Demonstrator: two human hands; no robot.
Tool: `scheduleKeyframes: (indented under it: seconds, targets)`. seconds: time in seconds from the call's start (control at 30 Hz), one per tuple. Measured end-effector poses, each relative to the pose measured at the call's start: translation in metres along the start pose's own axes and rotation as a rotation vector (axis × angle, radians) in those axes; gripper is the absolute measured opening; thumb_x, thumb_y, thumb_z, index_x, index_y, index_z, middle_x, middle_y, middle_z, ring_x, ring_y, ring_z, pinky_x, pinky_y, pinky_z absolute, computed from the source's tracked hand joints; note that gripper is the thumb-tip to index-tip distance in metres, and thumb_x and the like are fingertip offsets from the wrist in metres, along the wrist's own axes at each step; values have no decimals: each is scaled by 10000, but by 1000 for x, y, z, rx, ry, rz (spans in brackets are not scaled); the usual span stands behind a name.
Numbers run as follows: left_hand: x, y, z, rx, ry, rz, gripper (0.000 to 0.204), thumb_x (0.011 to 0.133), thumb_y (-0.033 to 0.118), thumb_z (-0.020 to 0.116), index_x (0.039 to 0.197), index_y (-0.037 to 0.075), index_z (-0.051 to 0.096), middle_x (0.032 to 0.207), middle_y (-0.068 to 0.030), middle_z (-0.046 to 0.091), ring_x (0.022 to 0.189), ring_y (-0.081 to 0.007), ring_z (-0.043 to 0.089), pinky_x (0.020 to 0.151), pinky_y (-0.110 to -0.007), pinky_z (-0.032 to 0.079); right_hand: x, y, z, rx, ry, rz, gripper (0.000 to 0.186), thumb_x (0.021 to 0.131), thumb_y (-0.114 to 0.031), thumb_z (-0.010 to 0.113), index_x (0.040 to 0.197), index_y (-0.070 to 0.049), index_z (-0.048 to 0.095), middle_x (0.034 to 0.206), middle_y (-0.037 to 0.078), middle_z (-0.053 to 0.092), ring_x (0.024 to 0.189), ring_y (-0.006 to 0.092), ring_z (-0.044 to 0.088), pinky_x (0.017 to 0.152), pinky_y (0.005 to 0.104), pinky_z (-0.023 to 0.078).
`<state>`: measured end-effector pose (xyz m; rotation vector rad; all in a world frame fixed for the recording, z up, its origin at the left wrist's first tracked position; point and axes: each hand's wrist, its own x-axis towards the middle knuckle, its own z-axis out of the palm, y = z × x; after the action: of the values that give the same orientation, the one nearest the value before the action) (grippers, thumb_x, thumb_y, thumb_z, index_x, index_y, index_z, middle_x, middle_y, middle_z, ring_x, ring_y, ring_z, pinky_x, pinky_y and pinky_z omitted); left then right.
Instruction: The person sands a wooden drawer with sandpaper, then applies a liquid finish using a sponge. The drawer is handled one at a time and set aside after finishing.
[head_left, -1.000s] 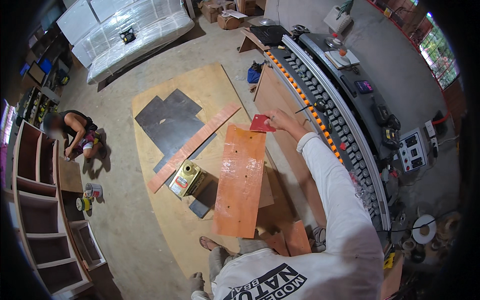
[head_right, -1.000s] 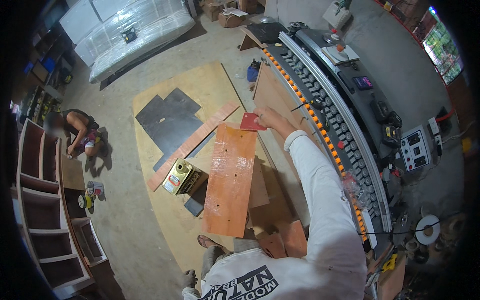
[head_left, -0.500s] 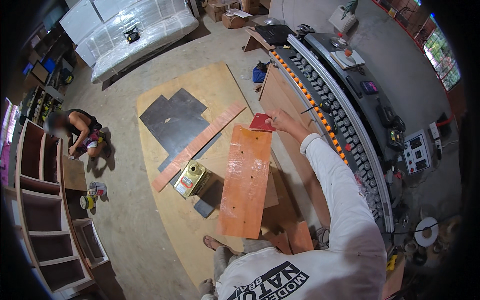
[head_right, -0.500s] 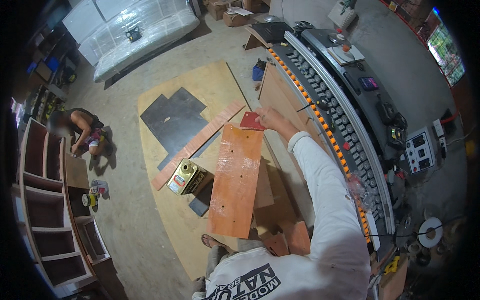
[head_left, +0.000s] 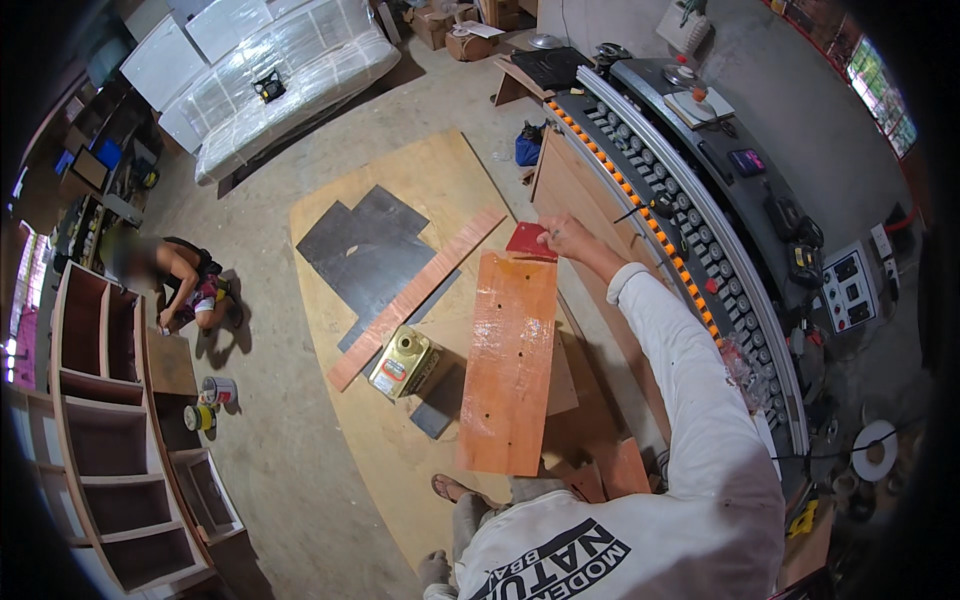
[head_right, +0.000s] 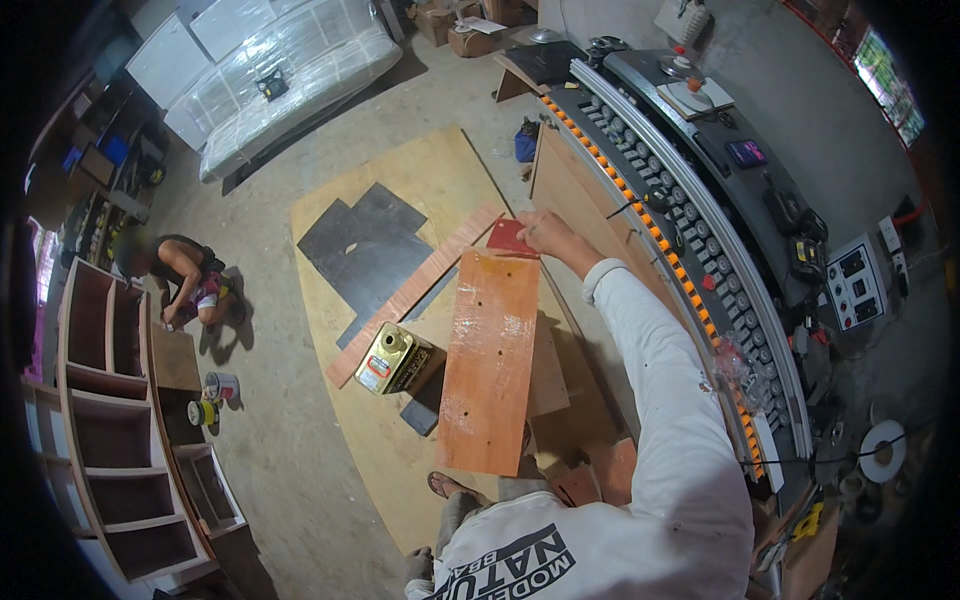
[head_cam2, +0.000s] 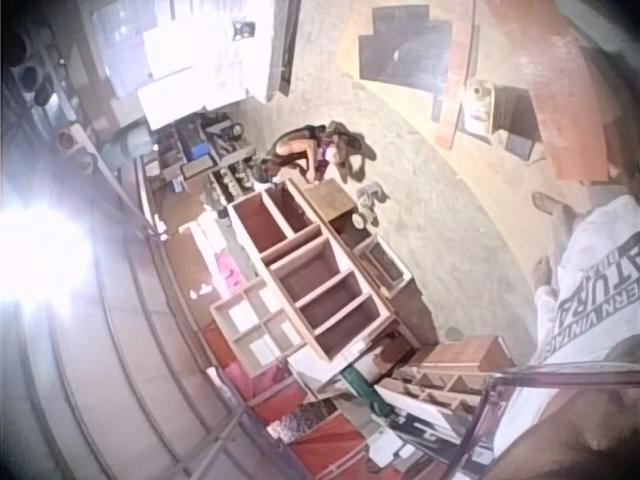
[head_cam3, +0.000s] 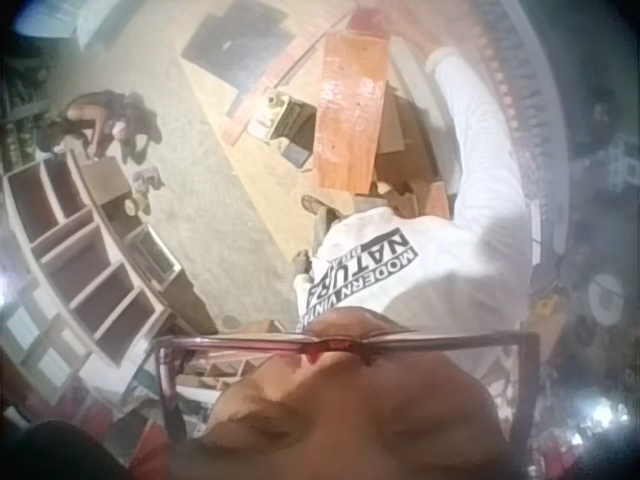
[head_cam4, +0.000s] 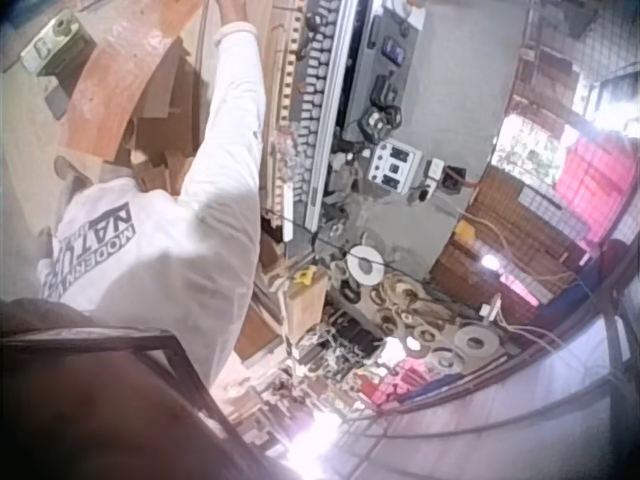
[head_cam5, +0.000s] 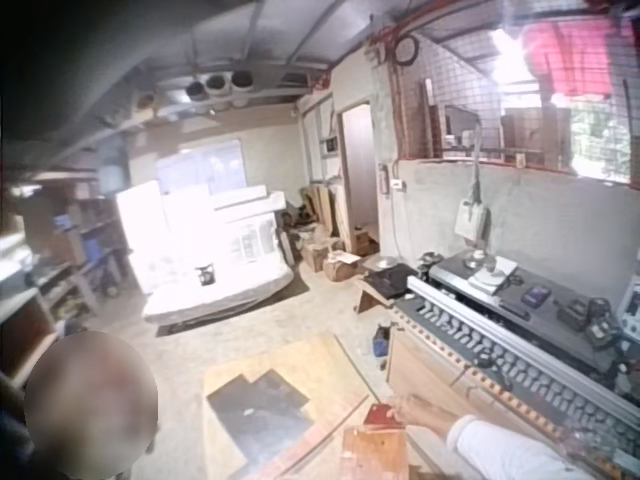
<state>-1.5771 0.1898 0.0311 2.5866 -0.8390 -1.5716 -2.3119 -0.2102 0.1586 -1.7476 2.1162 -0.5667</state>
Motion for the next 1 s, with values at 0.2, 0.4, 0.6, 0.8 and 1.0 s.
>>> scheduleKeyframes:
  seconds: [0.2,0.4,0.6,0.8,1.0]
  targets:
    - [-12,-2,-2,39,35,33,343,893,266,724,1064,-30,761,794,-108,723,681,-195,665,600,-354,525,7,-12,11,-95,-57,-92,140,923,-144,695,919,-10,658,881,249,695,890,445,701,764,499,548]
    - [-13,-4,-3,-8,59,-58,335,893,276,716,1020,-30,766,783,-104,714,701,-197,668,613,-354,530,21,-18,19,-73,149,-106,117,914,-127,678,891,-14,657,852,251,703,855,454,697,764,514,554]
    - [-35,7,5,164,63,10,377,909,301,677,1105,-4,780,948,-157,781,827,-258,725,752,-384,570,27,-32,27,-71,32,-156,96,906,-105,666,897,-10,657,854,230,717,851,446,702,765,497,565]
    - [-41,8,7,79,50,39,349,901,269,669,1075,-15,774,870,-136,752,748,-235,700,680,-376,546,45,-50,29,-73,173,-118,121,919,-143,680,930,-23,668,874,244,712,874,437,707,787,491,564]
    - [-15,-20,11,38,40,58,322,894,237,661,1044,-26,769,792,-115,724,668,-213,675,608,-369,521,33,-74,-17,17,306,-24,182,901,-195,721,969,-28,689,944,251,716,933,418,711,796,501,562]
